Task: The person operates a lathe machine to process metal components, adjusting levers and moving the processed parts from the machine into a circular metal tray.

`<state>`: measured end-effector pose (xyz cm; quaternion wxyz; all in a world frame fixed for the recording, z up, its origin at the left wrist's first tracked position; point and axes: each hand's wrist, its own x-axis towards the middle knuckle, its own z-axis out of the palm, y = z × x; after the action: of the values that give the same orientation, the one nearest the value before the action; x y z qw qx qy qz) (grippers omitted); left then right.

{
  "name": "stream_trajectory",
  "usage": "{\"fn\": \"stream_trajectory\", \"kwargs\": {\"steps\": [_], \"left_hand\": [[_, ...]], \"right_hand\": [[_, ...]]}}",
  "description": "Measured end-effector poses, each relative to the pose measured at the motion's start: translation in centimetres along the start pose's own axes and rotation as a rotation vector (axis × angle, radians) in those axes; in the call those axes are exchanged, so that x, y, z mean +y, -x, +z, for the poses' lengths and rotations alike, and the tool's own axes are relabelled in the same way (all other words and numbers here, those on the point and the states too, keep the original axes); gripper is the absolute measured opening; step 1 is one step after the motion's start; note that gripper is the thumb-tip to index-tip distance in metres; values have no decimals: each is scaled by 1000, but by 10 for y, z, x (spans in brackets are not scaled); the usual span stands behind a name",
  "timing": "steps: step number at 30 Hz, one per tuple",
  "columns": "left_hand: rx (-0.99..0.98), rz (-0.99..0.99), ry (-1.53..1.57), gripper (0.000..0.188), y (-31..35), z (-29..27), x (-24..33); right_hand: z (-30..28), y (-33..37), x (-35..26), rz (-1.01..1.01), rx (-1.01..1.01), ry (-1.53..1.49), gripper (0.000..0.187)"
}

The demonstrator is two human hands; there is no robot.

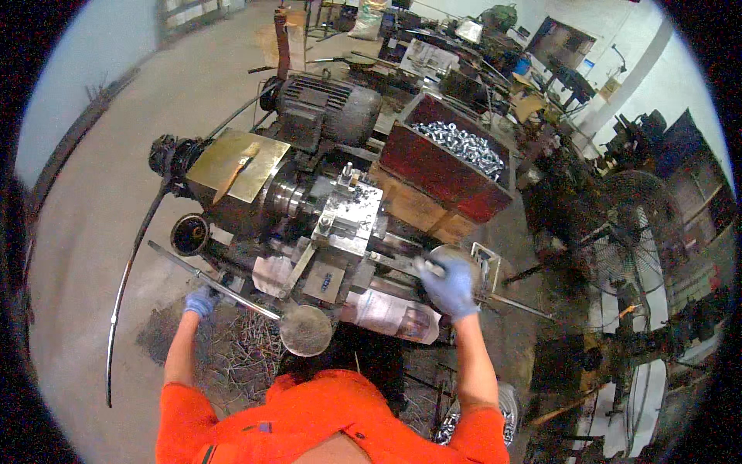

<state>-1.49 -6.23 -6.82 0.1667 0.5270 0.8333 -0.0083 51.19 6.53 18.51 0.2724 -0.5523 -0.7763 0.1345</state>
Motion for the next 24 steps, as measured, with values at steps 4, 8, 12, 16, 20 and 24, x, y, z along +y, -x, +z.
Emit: {"fn": "stream_trajectory", "kwargs": {"steps": [4, 8, 12, 16, 20, 24], "left_hand": [[313, -48, 469, 38, -1, -49, -79], [871, 22, 457, 32, 46, -170, -113], [519, -420, 518, 48, 73, -159, -212], [567, -502, 105, 58, 104, -133, -108], [491, -543, 122, 55, 123, -141, -39], [526, -594, 80, 45, 149, -138, -5]], "right_hand": [[52, -68, -83, -408, 2, 36, 35], [114, -121, -126, -499, -284, 335, 53], [154, -140, -155, -429, -487, 463, 61], [166, -137, -139, -430, -339, 471, 66], [158, -134, -133, -577, -171, 313, 59], [151, -131, -150, -380, -411, 457, 51]]}}
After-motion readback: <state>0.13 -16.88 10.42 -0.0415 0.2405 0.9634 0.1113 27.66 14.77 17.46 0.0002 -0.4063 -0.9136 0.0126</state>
